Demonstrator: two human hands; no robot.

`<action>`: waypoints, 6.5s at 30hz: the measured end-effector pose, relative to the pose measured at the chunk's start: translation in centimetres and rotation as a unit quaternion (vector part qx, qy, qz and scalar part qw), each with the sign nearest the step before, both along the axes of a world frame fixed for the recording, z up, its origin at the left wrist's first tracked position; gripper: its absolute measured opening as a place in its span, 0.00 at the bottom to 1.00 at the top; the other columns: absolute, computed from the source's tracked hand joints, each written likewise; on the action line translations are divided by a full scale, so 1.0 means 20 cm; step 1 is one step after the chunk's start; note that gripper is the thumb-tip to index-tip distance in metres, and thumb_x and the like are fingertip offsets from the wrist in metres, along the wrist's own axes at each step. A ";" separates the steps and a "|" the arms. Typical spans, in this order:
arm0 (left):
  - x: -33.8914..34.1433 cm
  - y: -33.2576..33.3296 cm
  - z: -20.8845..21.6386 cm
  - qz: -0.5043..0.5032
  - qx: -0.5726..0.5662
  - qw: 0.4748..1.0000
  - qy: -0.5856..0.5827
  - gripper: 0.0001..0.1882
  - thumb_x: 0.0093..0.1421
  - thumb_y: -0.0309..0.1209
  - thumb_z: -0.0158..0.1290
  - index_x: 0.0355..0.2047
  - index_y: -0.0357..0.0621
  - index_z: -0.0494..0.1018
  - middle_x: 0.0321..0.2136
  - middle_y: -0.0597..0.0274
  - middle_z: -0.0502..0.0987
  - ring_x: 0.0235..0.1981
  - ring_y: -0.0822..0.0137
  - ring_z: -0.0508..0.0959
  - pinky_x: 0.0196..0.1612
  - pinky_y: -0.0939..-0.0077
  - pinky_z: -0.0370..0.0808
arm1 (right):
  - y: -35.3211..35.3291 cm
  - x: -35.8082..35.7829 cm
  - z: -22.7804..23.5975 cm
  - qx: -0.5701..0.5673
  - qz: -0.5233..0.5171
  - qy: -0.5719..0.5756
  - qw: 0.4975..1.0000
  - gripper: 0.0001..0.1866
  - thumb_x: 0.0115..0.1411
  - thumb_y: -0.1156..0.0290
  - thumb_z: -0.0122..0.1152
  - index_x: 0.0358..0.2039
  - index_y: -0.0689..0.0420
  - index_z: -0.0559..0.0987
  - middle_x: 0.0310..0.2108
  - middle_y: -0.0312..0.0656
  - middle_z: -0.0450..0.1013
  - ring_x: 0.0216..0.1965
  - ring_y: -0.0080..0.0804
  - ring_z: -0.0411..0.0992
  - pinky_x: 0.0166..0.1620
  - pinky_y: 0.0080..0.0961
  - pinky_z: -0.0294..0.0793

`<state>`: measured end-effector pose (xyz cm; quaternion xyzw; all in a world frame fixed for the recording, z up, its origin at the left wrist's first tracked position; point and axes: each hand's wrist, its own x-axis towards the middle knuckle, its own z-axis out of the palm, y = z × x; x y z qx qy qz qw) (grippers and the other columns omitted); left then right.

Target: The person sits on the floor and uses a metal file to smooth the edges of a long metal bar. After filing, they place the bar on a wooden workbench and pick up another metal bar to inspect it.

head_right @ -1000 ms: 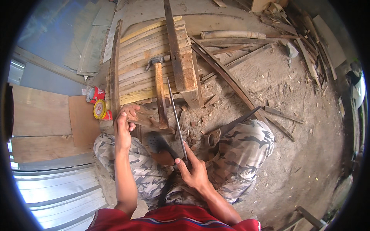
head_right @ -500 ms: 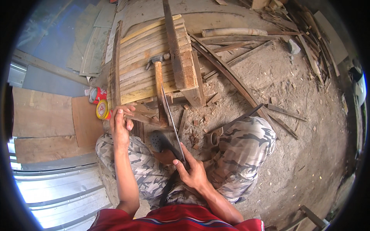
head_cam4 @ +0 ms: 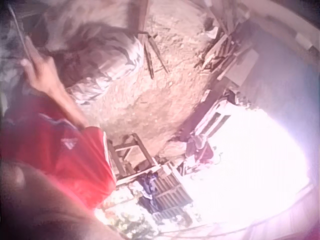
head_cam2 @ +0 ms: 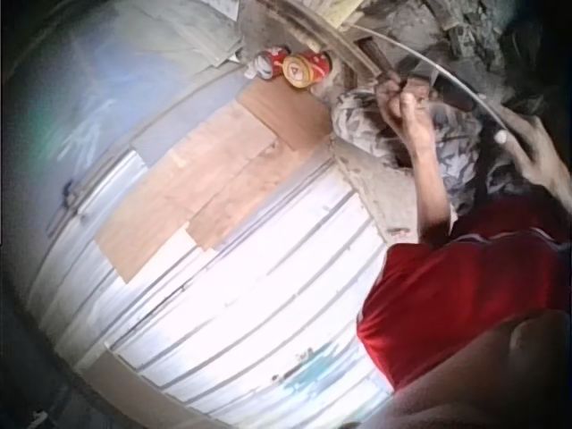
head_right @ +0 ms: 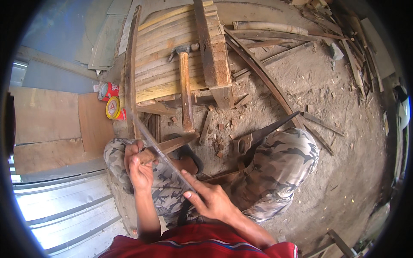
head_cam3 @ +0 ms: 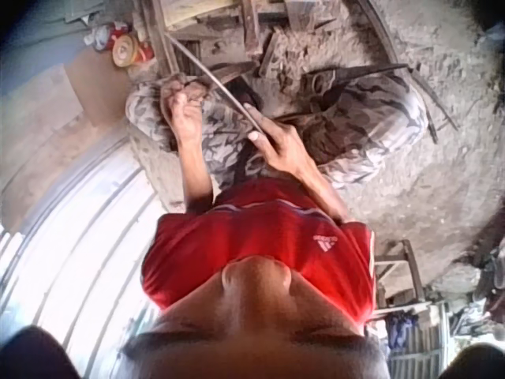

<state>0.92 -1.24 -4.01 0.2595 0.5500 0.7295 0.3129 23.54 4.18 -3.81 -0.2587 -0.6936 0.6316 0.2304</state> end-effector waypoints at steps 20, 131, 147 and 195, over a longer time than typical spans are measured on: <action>0.08 -0.16 -0.05 -0.047 0.032 0.997 0.056 0.20 0.52 0.40 0.65 0.24 0.42 0.66 0.20 0.69 0.63 0.23 0.72 0.60 0.29 0.72 0.57 | -0.03 -0.03 0.17 0.043 0.104 -0.038 0.993 0.28 0.66 0.66 0.60 0.65 0.57 0.69 0.19 0.45 0.75 0.14 0.41 0.73 0.21 0.33 0.74; 0.04 -0.05 -0.10 0.026 0.024 0.993 0.116 0.25 0.53 0.49 0.58 0.21 0.42 0.60 0.22 0.61 0.66 0.26 0.67 0.65 0.32 0.71 0.63 | -0.10 -0.13 0.22 -0.116 -0.046 -0.011 0.992 0.25 0.71 0.68 0.52 0.66 0.60 0.67 0.12 0.44 0.67 0.13 0.28 0.70 0.23 0.26 0.72; 0.03 -0.07 -0.10 0.052 0.002 0.994 0.092 0.27 0.54 0.52 0.58 0.22 0.41 0.61 0.26 0.60 0.70 0.29 0.68 0.68 0.36 0.72 0.66 | -0.10 -0.14 0.23 -0.130 -0.006 -0.027 0.991 0.23 0.73 0.68 0.47 0.66 0.61 0.67 0.20 0.34 0.72 0.19 0.18 0.70 0.26 0.20 0.73; 0.01 -0.01 -0.10 0.087 0.057 0.993 0.059 0.28 0.54 0.46 0.64 0.19 0.45 0.57 0.19 0.70 0.59 0.24 0.74 0.60 0.28 0.77 0.55 | -0.09 -0.16 0.27 -0.143 -0.003 -0.028 0.989 0.25 0.71 0.67 0.53 0.66 0.59 0.67 0.14 0.48 0.68 0.14 0.35 0.70 0.24 0.30 0.71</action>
